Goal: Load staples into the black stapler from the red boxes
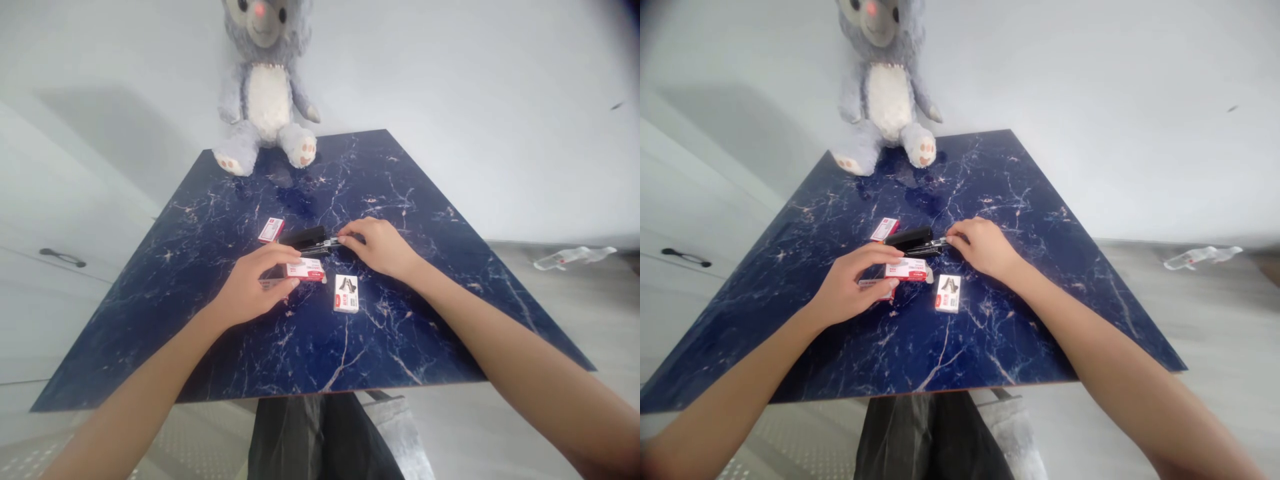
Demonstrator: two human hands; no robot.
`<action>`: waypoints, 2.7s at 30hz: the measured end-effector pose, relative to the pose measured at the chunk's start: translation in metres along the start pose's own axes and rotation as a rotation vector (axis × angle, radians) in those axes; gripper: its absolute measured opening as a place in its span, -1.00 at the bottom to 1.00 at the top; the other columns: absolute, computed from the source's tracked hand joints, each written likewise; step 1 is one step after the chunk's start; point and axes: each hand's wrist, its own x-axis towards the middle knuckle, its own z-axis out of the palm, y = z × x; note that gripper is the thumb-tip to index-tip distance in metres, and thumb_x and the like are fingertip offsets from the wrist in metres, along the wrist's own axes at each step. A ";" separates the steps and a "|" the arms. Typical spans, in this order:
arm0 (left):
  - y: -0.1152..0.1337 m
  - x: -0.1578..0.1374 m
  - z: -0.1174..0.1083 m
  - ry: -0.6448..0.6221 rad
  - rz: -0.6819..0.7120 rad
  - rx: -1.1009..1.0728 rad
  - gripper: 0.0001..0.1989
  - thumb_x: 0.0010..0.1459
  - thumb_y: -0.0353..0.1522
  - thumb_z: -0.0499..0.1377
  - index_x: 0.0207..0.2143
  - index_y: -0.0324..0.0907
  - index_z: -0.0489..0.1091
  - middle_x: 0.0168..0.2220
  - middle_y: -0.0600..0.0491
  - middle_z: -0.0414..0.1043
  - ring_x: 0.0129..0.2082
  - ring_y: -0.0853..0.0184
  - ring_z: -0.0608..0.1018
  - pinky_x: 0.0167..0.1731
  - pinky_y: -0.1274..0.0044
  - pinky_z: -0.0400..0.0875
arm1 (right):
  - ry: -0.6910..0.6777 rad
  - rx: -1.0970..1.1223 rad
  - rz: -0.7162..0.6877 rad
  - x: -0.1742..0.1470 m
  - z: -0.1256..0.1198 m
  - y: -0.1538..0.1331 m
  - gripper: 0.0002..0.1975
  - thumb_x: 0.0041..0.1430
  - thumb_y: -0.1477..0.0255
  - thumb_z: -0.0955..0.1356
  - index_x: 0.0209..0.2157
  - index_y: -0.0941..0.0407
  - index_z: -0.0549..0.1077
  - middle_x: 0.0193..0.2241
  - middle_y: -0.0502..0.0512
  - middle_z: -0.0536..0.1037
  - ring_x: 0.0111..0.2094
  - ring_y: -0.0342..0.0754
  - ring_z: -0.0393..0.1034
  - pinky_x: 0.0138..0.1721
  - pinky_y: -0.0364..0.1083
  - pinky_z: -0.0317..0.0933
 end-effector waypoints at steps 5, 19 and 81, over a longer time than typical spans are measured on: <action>0.001 0.000 0.000 -0.005 -0.003 0.004 -0.73 0.17 -0.39 0.24 -0.05 -0.10 0.45 0.00 -0.01 0.52 0.02 0.23 0.54 0.07 0.34 0.43 | 0.060 0.034 0.004 -0.001 -0.001 -0.006 -0.84 0.31 0.36 0.33 -0.20 0.05 0.56 -0.29 0.02 0.63 -0.30 -0.03 0.48 -0.18 -0.05 0.27; 0.002 -0.001 0.001 -0.031 -0.002 0.006 -0.70 0.17 -0.38 0.25 -0.02 -0.11 0.44 0.02 -0.03 0.51 0.03 0.21 0.54 0.09 0.31 0.42 | -0.023 -0.023 -0.084 0.000 -0.001 0.001 -0.86 0.26 0.40 0.36 -0.20 0.01 0.58 -0.30 0.01 0.64 -0.22 0.01 0.47 -0.13 0.00 0.29; 0.008 -0.009 0.015 0.124 0.063 0.304 -0.32 0.12 -0.42 0.26 0.28 0.00 0.16 0.04 -0.09 0.35 0.03 0.13 0.49 0.00 0.30 0.49 | 0.011 0.835 0.224 -0.024 0.010 -0.071 -0.76 0.22 0.26 0.38 -0.19 0.11 0.57 -0.45 0.04 0.64 -0.45 -0.08 0.55 -0.39 -0.11 0.47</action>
